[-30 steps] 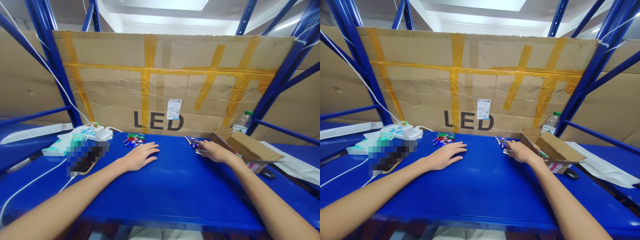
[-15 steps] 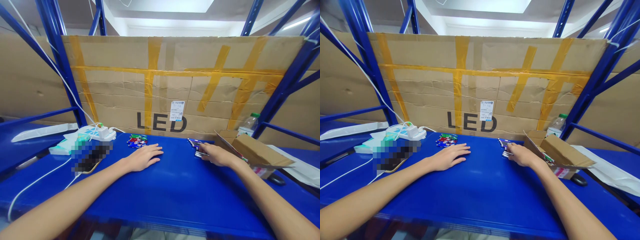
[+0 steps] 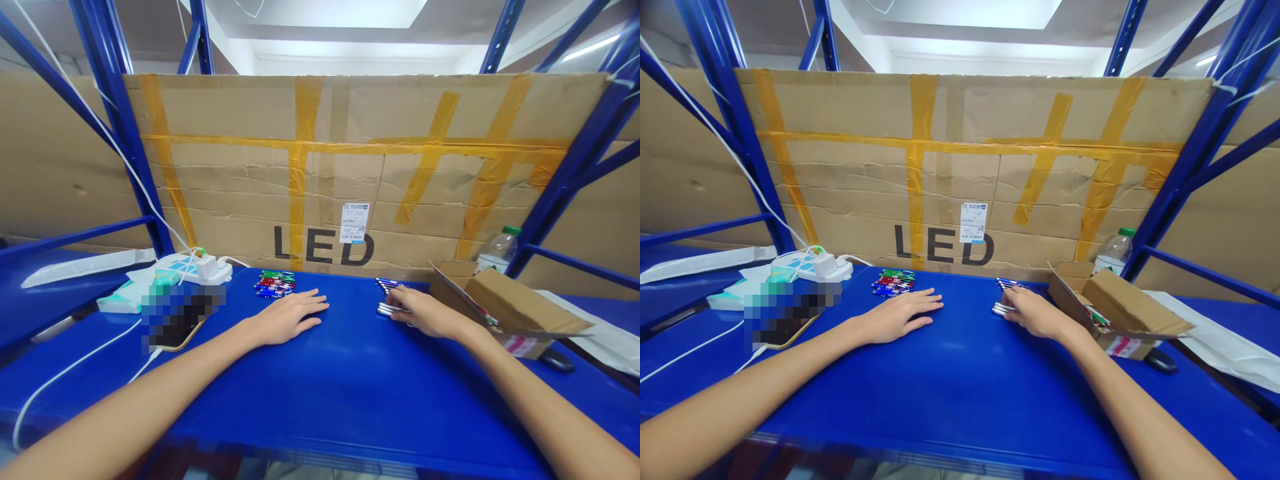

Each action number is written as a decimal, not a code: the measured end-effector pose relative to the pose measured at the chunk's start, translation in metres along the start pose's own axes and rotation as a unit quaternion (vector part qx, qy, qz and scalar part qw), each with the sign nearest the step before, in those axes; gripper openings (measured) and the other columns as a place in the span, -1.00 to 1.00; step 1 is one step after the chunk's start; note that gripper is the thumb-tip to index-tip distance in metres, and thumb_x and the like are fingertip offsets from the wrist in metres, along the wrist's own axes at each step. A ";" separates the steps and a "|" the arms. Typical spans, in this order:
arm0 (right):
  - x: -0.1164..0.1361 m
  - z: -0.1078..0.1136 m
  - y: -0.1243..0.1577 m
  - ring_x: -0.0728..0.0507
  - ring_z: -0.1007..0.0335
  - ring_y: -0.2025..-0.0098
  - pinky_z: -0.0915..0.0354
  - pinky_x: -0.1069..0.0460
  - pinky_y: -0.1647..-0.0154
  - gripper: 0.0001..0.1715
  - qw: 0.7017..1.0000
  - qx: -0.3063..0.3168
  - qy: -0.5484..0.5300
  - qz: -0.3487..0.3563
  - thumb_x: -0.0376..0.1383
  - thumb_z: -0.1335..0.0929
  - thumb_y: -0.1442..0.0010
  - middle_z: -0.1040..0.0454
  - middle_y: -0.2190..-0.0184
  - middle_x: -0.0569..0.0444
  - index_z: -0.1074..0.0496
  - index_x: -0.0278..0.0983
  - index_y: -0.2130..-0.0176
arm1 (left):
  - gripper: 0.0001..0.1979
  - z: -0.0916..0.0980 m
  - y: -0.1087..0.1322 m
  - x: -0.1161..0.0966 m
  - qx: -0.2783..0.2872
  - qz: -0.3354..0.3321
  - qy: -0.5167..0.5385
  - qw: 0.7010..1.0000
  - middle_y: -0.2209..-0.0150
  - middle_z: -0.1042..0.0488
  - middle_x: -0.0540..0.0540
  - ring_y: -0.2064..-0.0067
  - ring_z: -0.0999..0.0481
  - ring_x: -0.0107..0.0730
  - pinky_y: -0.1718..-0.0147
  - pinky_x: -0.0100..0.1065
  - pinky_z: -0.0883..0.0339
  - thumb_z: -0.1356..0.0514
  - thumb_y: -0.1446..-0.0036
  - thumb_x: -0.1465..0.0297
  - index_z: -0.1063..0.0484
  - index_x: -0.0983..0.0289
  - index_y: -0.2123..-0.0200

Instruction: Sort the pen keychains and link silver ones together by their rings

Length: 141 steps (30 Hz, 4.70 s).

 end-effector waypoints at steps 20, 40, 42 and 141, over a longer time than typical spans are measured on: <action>0.111 -0.015 0.003 -0.23 -0.41 -0.08 -0.34 -0.10 -0.16 -0.70 0.970 -0.062 -0.165 0.166 -0.08 -0.32 -0.55 -0.50 -0.03 -0.03 -0.47 -0.17 -0.12 | -0.51 0.009 0.000 -0.014 -0.012 0.017 0.069 0.997 -0.27 -0.53 0.21 -0.32 -0.48 -0.06 -0.33 -0.07 -0.33 -0.23 -0.46 0.09 -0.46 0.19 -0.31; 0.116 -0.017 0.010 -0.26 -0.39 -0.08 -0.33 -0.13 -0.13 -0.67 0.972 -0.032 -0.179 0.150 -0.03 -0.35 -0.52 -0.50 -0.03 -0.03 -0.46 -0.15 -0.13 | -0.70 0.010 0.006 -0.032 0.005 0.027 0.098 0.995 -0.04 -0.54 0.13 -0.06 -0.50 -0.12 -0.11 -0.16 -0.34 -0.28 -0.42 0.12 -0.55 0.19 -0.03; 0.111 -0.017 0.011 -0.26 -0.38 -0.08 -0.32 -0.14 -0.14 -0.66 0.974 -0.027 -0.178 0.138 -0.02 -0.35 -0.52 -0.50 -0.02 -0.03 -0.48 -0.16 -0.11 | -0.72 0.012 0.007 -0.032 0.011 0.034 0.099 0.994 -0.03 -0.54 0.13 -0.06 -0.50 -0.12 -0.10 -0.17 -0.35 -0.29 -0.42 0.14 -0.55 0.19 -0.02; 0.123 0.004 0.017 -0.17 -0.43 0.14 -0.35 -0.06 0.06 -0.61 0.949 -0.155 -0.240 0.134 -0.08 -0.17 -0.63 -0.55 0.18 0.01 -0.47 -0.18 0.05 | -0.79 0.037 0.011 -0.043 -0.138 -0.001 0.064 0.988 0.19 -0.56 0.06 0.16 -0.46 -0.27 0.09 -0.23 -0.22 -0.16 -0.53 0.22 -0.50 0.21 0.05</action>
Point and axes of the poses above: each hand's wrist, its own y-axis away from the middle knuckle, its own z-axis out of the back of the hand, x = y × z, the point moved 8 cm from there along -y, towards the middle knuckle
